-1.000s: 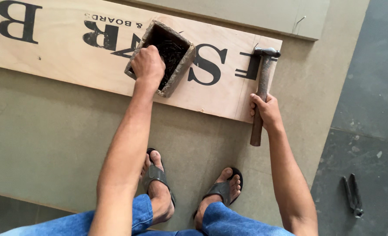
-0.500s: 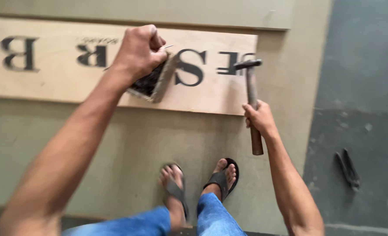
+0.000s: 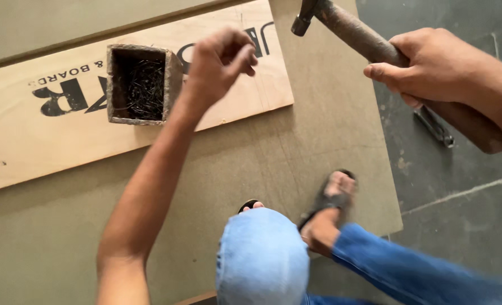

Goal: The person hammers nails into a wooden board using a hammer and a container of nails. They repeatedly pick nails from the container and drive them into the board, then move the container and board to different positions.

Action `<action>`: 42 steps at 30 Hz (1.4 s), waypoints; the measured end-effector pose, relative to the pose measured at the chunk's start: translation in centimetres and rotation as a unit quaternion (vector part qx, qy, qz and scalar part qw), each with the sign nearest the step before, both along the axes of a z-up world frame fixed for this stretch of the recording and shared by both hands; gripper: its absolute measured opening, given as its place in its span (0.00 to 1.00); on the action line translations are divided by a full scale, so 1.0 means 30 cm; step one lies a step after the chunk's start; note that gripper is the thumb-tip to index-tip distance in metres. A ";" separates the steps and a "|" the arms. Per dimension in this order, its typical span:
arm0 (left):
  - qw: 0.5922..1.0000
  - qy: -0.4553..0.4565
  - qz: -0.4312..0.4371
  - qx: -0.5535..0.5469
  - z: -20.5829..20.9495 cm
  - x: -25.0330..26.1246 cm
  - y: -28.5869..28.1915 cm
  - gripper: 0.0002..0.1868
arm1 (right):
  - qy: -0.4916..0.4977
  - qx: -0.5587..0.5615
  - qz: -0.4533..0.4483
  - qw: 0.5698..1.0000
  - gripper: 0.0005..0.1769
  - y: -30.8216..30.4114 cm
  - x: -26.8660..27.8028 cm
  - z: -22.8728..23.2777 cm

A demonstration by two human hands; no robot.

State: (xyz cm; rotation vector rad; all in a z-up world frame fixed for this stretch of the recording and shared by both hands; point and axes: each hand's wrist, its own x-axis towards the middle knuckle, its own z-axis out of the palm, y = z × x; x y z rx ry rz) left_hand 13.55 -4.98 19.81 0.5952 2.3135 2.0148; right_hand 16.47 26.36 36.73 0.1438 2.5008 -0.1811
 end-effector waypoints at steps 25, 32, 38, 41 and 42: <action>0.963 0.034 0.260 -0.061 -0.733 0.175 0.271 0.04 | 0.030 -0.552 -0.330 0.765 0.12 0.056 0.272 -1.263; 0.964 0.032 0.255 -0.065 -0.713 0.182 0.267 0.04 | 0.015 -0.562 -0.332 0.758 0.12 0.048 0.273 -1.226; 0.963 0.052 0.255 -0.070 -0.696 0.178 0.277 0.04 | 0.025 -0.555 -0.330 0.763 0.12 0.047 0.272 -1.225; 0.962 0.063 0.252 -0.081 -0.695 0.175 0.274 0.05 | 0.025 -0.562 -0.330 0.758 0.12 0.051 0.272 -1.233; 0.962 0.062 0.253 -0.080 -0.697 0.175 0.274 0.05 | 0.025 -0.565 -0.331 0.756 0.13 0.053 0.272 -1.236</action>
